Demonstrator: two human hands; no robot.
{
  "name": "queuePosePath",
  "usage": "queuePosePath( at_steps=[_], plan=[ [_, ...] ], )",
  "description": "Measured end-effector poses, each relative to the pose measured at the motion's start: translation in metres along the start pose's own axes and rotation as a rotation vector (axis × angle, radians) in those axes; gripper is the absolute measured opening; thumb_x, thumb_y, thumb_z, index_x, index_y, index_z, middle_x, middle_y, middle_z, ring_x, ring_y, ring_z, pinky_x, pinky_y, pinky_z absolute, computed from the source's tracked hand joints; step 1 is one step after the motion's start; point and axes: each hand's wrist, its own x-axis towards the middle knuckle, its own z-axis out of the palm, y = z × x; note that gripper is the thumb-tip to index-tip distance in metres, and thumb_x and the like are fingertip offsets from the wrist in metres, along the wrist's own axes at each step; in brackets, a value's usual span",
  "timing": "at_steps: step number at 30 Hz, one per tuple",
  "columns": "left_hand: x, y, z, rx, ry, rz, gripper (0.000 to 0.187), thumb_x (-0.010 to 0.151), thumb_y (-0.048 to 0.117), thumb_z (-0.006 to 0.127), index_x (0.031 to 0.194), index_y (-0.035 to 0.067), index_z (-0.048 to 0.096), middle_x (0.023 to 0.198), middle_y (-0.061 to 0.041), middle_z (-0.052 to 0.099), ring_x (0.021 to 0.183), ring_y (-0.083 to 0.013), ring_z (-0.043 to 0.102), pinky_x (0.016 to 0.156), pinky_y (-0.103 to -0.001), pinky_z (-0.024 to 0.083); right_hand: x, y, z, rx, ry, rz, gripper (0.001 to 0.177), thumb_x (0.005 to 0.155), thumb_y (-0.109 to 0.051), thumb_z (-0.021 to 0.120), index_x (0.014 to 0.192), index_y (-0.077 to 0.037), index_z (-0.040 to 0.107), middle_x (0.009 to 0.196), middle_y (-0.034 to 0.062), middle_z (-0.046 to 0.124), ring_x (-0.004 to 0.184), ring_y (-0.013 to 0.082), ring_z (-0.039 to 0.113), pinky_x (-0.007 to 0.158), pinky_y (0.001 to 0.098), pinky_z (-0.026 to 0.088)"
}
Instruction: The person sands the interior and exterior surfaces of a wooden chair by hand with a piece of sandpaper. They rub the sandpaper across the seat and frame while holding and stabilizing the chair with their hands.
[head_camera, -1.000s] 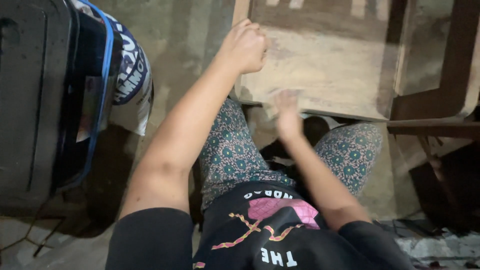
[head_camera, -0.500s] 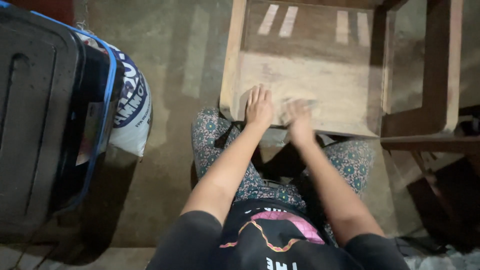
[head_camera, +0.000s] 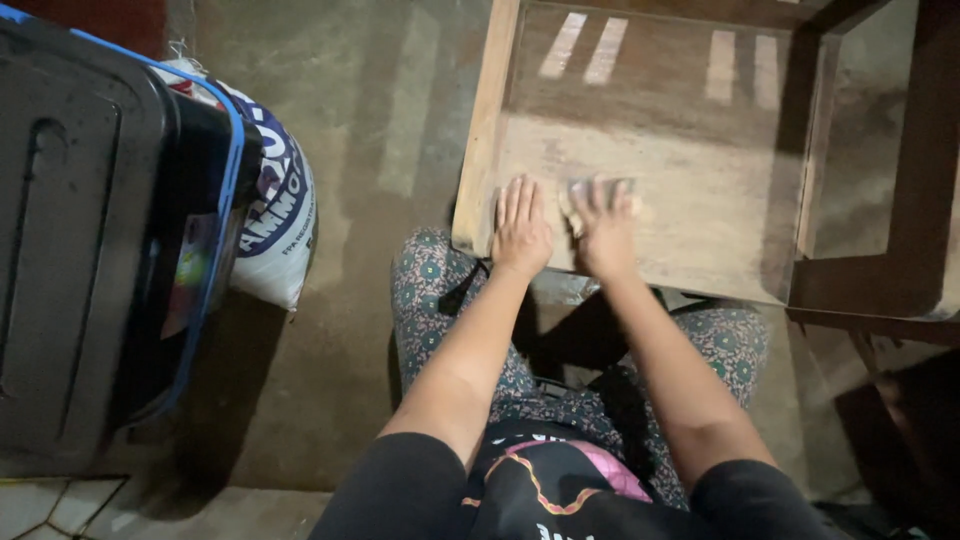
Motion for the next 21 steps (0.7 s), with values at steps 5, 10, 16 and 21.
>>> queuePosePath(
  at_steps=[5, 10, 16, 21],
  plan=[
    [0.005, -0.004, -0.007, -0.111, -0.097, -0.094, 0.058, 0.092, 0.017, 0.061, 0.147, -0.003, 0.053, 0.161, -0.024, 0.044, 0.157, -0.0386, 0.034, 0.135, -0.052, 0.017, -0.021, 0.053, -0.059, -0.030, -0.073, 0.023, 0.059, 0.100, -0.012, 0.046, 0.157, -0.020, 0.055, 0.159, 0.0113, 0.055, 0.140, 0.0476, 0.050, 0.106, 0.0415, 0.043],
    [0.008, -0.009, -0.005, -0.060, -0.058, 0.026, 0.057, 0.092, 0.018, 0.063, 0.145, -0.002, 0.056, 0.156, -0.022, 0.051, 0.154, -0.0369, 0.039, 0.134, -0.052, 0.020, -0.015, 0.142, -0.056, -0.221, -0.035, 0.401, 0.087, 0.089, -0.010, 0.071, 0.169, -0.019, 0.040, 0.172, 0.0156, 0.036, 0.149, 0.0596, 0.029, 0.115, 0.0687, 0.034],
    [0.010, -0.010, -0.002, -0.008, -0.018, -0.045, 0.056, 0.095, 0.019, 0.059, 0.146, -0.002, 0.056, 0.157, -0.021, 0.051, 0.154, -0.0356, 0.040, 0.133, -0.052, 0.022, -0.014, -0.007, -0.001, -0.045, -0.147, 0.066, 0.059, 0.096, -0.021, 0.060, 0.155, -0.018, 0.054, 0.163, 0.0139, 0.047, 0.149, 0.0533, 0.037, 0.124, 0.0581, 0.030],
    [0.008, -0.011, 0.002, -0.001, -0.104, -0.101, 0.057, 0.093, 0.021, 0.057, 0.145, -0.001, 0.058, 0.157, -0.021, 0.053, 0.155, -0.0350, 0.039, 0.134, -0.054, 0.019, 0.002, 0.031, -0.062, 0.015, -0.249, 0.085, 0.067, 0.093, -0.001, 0.055, 0.156, -0.022, 0.056, 0.163, 0.0108, 0.051, 0.153, 0.0400, 0.042, 0.128, 0.0467, 0.031]
  ],
)
